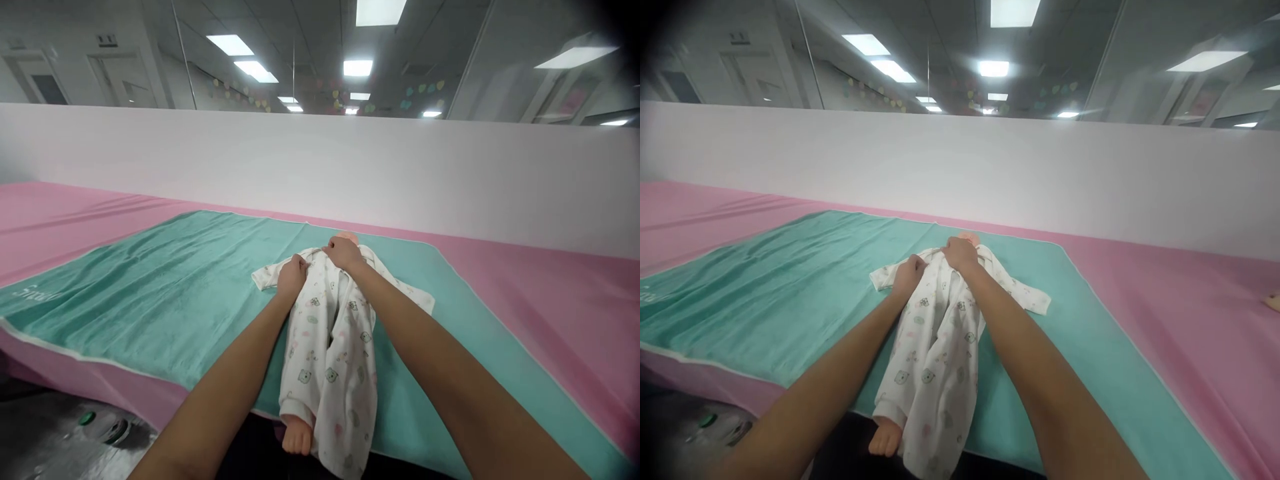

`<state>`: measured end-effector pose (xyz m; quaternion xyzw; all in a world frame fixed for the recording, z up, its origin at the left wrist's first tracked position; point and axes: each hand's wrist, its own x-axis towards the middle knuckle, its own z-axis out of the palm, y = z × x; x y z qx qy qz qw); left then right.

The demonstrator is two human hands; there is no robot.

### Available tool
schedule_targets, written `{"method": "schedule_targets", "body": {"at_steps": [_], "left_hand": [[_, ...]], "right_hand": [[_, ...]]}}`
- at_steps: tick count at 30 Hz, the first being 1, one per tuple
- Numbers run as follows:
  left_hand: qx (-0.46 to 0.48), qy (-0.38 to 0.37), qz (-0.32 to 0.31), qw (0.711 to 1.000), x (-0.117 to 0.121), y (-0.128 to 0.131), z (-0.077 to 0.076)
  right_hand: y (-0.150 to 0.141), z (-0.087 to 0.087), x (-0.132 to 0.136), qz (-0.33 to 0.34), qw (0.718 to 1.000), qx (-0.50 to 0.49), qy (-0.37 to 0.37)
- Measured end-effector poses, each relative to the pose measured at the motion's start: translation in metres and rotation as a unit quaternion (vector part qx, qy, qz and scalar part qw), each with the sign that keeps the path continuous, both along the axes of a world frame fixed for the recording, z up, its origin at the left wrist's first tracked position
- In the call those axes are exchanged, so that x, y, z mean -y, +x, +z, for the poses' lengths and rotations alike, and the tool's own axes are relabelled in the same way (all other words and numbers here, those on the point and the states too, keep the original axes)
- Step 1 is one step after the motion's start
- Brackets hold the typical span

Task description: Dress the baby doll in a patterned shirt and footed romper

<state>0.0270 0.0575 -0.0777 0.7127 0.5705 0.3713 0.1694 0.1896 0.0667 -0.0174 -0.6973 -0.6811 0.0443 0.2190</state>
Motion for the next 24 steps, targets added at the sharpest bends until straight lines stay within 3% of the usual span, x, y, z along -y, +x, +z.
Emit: {"method": "schedule_targets", "body": {"at_steps": [3, 7, 10, 13, 15, 17, 20, 24], "left_hand": [[0.016, 0.03, 0.001, 0.999, 0.019, -0.009, 0.007], [0.108, 0.02, -0.067, 0.992, 0.09, -0.037, 0.021], [0.091, -0.052, -0.172, 0.98, 0.166, -0.064, 0.021], [0.079, -0.097, -0.226, 0.966, 0.228, -0.084, 0.009], [0.08, -0.081, -0.233, 0.966, 0.252, -0.091, 0.0], [0.065, -0.042, -0.232, 0.97, 0.261, -0.094, -0.009], [0.007, 0.029, -0.226, 0.974, 0.258, -0.092, -0.019], [-0.022, 0.104, -0.199, 0.974, 0.251, -0.085, -0.023]], "right_hand": [[0.002, -0.004, 0.042, -0.001, 0.996, -0.029, 0.084], [0.006, -0.017, 0.154, 0.093, 0.965, -0.087, 0.23], [-0.006, -0.031, 0.247, 0.142, 0.959, -0.137, 0.205], [-0.035, -0.039, 0.308, 0.181, 0.956, -0.143, 0.181], [-0.057, -0.041, 0.324, 0.198, 0.958, -0.115, 0.173], [-0.075, -0.043, 0.327, 0.172, 0.967, -0.083, 0.168], [-0.089, -0.052, 0.319, 0.11, 0.98, -0.033, 0.162], [-0.09, -0.06, 0.309, 0.087, 0.982, 0.01, 0.165]]}}
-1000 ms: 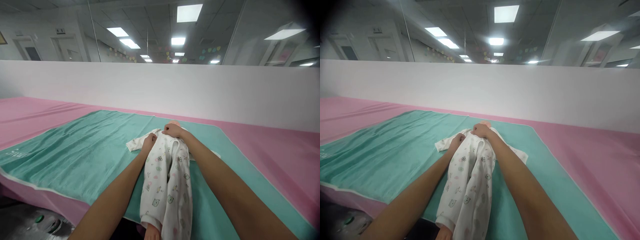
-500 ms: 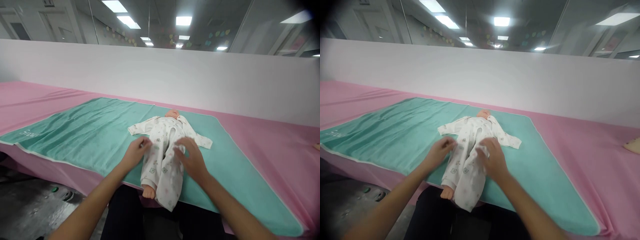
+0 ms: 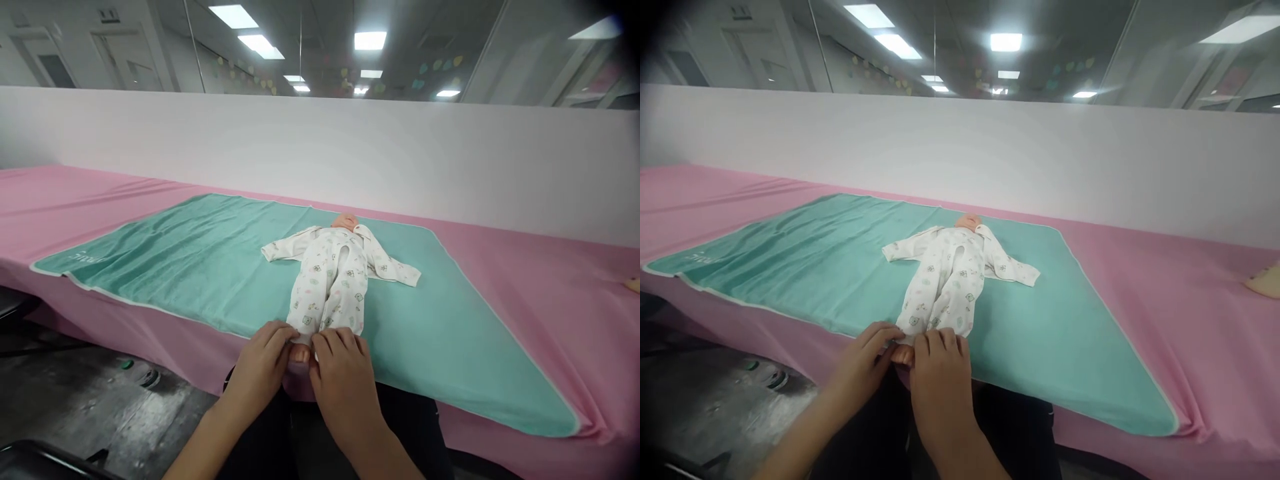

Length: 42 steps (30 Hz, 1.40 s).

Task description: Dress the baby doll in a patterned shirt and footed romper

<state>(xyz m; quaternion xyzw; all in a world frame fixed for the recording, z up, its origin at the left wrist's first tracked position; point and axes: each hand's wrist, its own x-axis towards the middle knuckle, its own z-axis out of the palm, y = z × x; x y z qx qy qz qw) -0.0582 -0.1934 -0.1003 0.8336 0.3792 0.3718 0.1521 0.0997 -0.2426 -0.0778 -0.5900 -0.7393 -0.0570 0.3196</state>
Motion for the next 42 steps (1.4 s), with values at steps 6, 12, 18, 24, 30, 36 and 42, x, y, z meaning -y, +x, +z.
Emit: {"method": "schedule_targets", "body": {"at_steps": [6, 12, 18, 24, 30, 36, 42], "left_hand": [[0.148, -0.077, 0.014, 0.986, 0.024, -0.009, 0.018], [0.125, -0.097, 0.005, 0.987, 0.044, -0.024, 0.014], [-0.047, 0.045, 0.059, 0.996, 0.026, -0.002, -0.01], [-0.038, 0.1, 0.055, 0.993, 0.03, 0.01, -0.011], [0.074, 0.082, -0.051, 0.993, 0.016, -0.001, 0.033], [0.045, -0.022, 0.015, 0.999, -0.094, 0.054, 0.081], [-0.158, -0.004, 0.003, 0.987, -0.2, 0.154, 0.105]], "right_hand": [[-0.002, 0.008, 0.01, 0.027, 0.998, -0.05, 0.025], [-0.001, 0.008, 0.033, 0.089, 0.99, -0.1, 0.034], [0.035, -0.02, 0.041, 0.016, 0.995, -0.078, 0.052], [0.047, -0.036, 0.042, 0.078, 0.994, -0.078, 0.003], [0.065, 0.005, 0.034, 0.243, 0.961, -0.113, -0.063], [0.117, 0.038, -0.079, 0.087, 0.954, -0.276, -0.072], [0.155, -0.004, -0.184, -0.065, 0.953, -0.29, -0.062]]}}
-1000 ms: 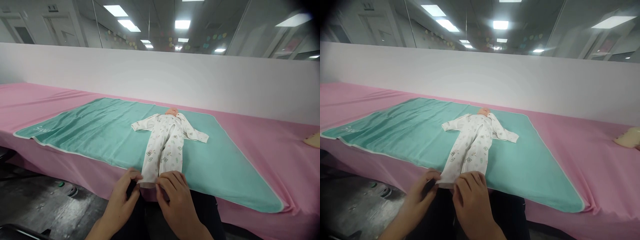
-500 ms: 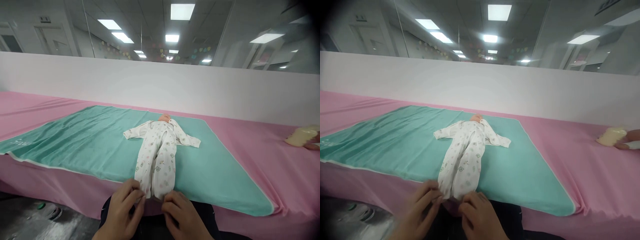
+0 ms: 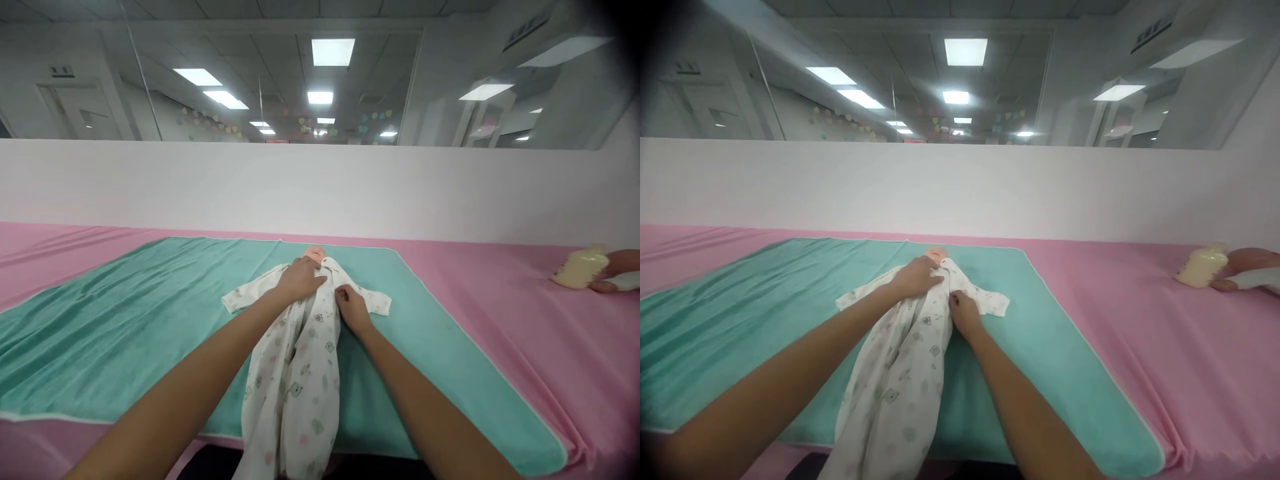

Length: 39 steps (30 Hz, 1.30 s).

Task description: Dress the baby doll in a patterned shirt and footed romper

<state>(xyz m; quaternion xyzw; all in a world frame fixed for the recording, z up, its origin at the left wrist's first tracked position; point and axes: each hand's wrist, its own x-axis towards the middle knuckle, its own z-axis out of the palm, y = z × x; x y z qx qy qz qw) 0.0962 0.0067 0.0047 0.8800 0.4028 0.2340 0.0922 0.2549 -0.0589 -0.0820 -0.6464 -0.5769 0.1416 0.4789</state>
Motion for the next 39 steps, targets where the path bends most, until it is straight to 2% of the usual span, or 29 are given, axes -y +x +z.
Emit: {"method": "schedule_targets", "body": {"at_steps": [2, 5, 10, 15, 18, 23, 26, 29, 32, 34, 36, 39], "left_hand": [[-0.082, -0.018, -0.007, 0.996, -0.02, 0.022, 0.003], [-0.167, -0.048, -0.029, 0.984, -0.038, 0.035, 0.008], [-0.218, -0.123, -0.088, 0.964, -0.051, 0.034, 0.024], [-0.281, -0.165, -0.15, 0.933, -0.053, 0.029, 0.037], [-0.257, -0.163, -0.149, 0.941, -0.049, 0.025, 0.037], [-0.157, -0.12, -0.059, 0.979, -0.044, 0.022, 0.02], [-0.141, -0.058, 0.007, 0.988, -0.043, 0.022, 0.006], [-0.126, 0.009, 0.049, 0.991, -0.043, 0.02, -0.004], [-0.106, 0.054, 0.076, 0.99, -0.044, 0.018, -0.012], [-0.077, 0.057, 0.083, 0.992, -0.046, 0.017, -0.017], [-0.02, 0.046, 0.071, 0.996, -0.049, 0.014, -0.024], [0.07, 0.052, 0.065, 0.994, -0.053, -0.003, -0.038]], "right_hand": [[0.005, -0.014, -0.006, 0.011, 1.0, 0.002, -0.01], [0.009, -0.023, -0.007, 0.038, 0.997, -0.052, -0.038], [0.011, -0.02, -0.016, 0.073, 0.995, -0.064, -0.024], [0.015, -0.019, -0.026, 0.125, 0.973, -0.174, -0.083], [0.018, -0.019, -0.027, 0.134, 0.968, -0.191, -0.093], [0.013, -0.015, -0.027, 0.109, 0.976, -0.159, -0.1], [0.003, -0.013, -0.025, 0.035, 0.99, -0.115, -0.073], [-0.004, -0.012, -0.023, -0.072, 0.997, 0.04, -0.002], [-0.005, -0.011, -0.025, -0.14, 0.964, 0.221, 0.042], [-0.004, -0.011, -0.027, -0.144, 0.957, 0.248, 0.032], [-0.001, -0.011, -0.027, -0.129, 0.963, 0.237, 0.02], [0.004, -0.012, -0.023, -0.127, 0.968, 0.214, 0.025]]}}
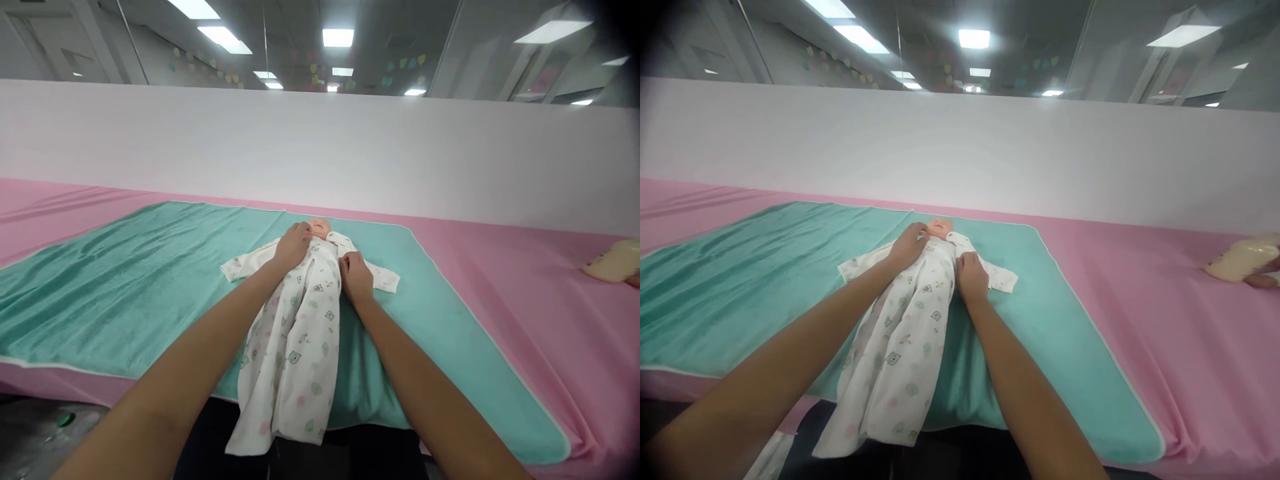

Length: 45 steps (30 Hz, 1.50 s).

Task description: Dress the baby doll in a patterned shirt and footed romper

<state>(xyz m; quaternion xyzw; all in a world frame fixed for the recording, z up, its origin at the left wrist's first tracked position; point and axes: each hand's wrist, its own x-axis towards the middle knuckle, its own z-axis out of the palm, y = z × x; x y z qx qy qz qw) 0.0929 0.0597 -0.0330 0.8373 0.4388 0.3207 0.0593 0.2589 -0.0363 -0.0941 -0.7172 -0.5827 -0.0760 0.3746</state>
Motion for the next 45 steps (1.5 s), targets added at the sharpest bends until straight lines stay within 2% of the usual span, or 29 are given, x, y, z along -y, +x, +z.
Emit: {"method": "schedule_targets", "body": {"at_steps": [2, 4, 8, 10, 12, 16, 18, 21, 23, 25, 27, 28, 30, 32, 33, 35, 38, 40, 42, 45], "left_hand": [[0.002, 0.024, 0.031, 0.999, 0.0, -0.022, -0.013], [-0.042, 0.053, 0.072, 0.995, 0.003, -0.049, -0.027], [-0.09, 0.074, 0.18, 0.977, 0.006, -0.091, -0.047], [-0.077, 0.055, 0.24, 0.966, 0.003, -0.101, -0.047], [-0.076, 0.017, 0.275, 0.958, 0.0, -0.107, -0.044], [-0.088, -0.044, 0.278, 0.956, -0.003, -0.115, -0.039], [-0.084, -0.035, 0.263, 0.961, -0.002, -0.117, -0.039], [-0.042, -0.048, 0.22, 0.973, -0.002, -0.116, -0.037], [0.029, -0.09, 0.182, 0.979, -0.001, -0.113, -0.033], [0.135, -0.136, 0.133, 0.972, 0.004, -0.111, -0.025], [0.259, -0.177, 0.041, 0.949, 0.013, -0.11, -0.013], [0.314, -0.204, -0.03, 0.927, 0.02, -0.11, -0.006], [0.364, -0.277, -0.204, 0.866, 0.033, -0.112, 0.006], [0.341, -0.355, -0.354, 0.795, 0.044, -0.114, 0.013], [0.323, -0.383, -0.398, 0.768, 0.047, -0.115, 0.015], [0.315, -0.412, -0.431, 0.739, 0.048, -0.115, 0.014], [0.33, -0.42, -0.425, 0.731, 0.046, -0.114, 0.008], [0.301, -0.436, -0.435, 0.728, 0.045, -0.112, 0.005], [0.259, -0.456, -0.449, 0.724, 0.046, -0.11, 0.004], [0.222, -0.476, -0.463, 0.714, 0.05, -0.11, 0.006]], "right_hand": [[0.005, 0.001, 0.004, -0.022, 0.999, 0.008, 0.028], [0.012, 0.002, 0.005, -0.063, 0.997, 0.023, 0.045], [0.024, 0.007, 0.006, -0.132, 0.989, 0.056, -0.024], [0.027, 0.01, 0.009, -0.148, 0.984, 0.074, -0.066], [0.029, 0.015, 0.015, -0.157, 0.979, 0.067, -0.112], [0.029, 0.021, 0.03, -0.144, 0.965, 0.026, -0.218], [0.027, 0.023, 0.034, -0.124, 0.966, 0.024, -0.227], [0.023, 0.027, 0.036, -0.072, 0.984, -0.03, -0.157], [0.019, 0.031, 0.036, -0.018, 0.984, -0.153, -0.088], [0.016, 0.038, 0.037, 0.045, 0.945, -0.323, -0.026], [0.012, 0.045, 0.039, 0.109, 0.879, -0.463, 0.029], [0.009, 0.049, 0.041, 0.139, 0.853, -0.501, 0.048], [0.001, 0.056, 0.045, 0.194, 0.831, -0.518, 0.05], [-0.007, 0.059, 0.049, 0.232, 0.837, -0.495, 0.016], [-0.01, 0.06, 0.049, 0.241, 0.844, -0.48, 0.001], [-0.014, 0.056, 0.048, 0.23, 0.861, -0.453, -0.006], [-0.014, 0.044, 0.04, 0.144, 0.91, -0.39, 0.011], [-0.013, 0.036, 0.034, 0.109, 0.938, -0.328, 0.019], [-0.014, 0.033, 0.032, 0.123, 0.954, -0.274, 0.015], [-0.024, 0.038, 0.036, 0.174, 0.959, -0.223, 0.002]]}}
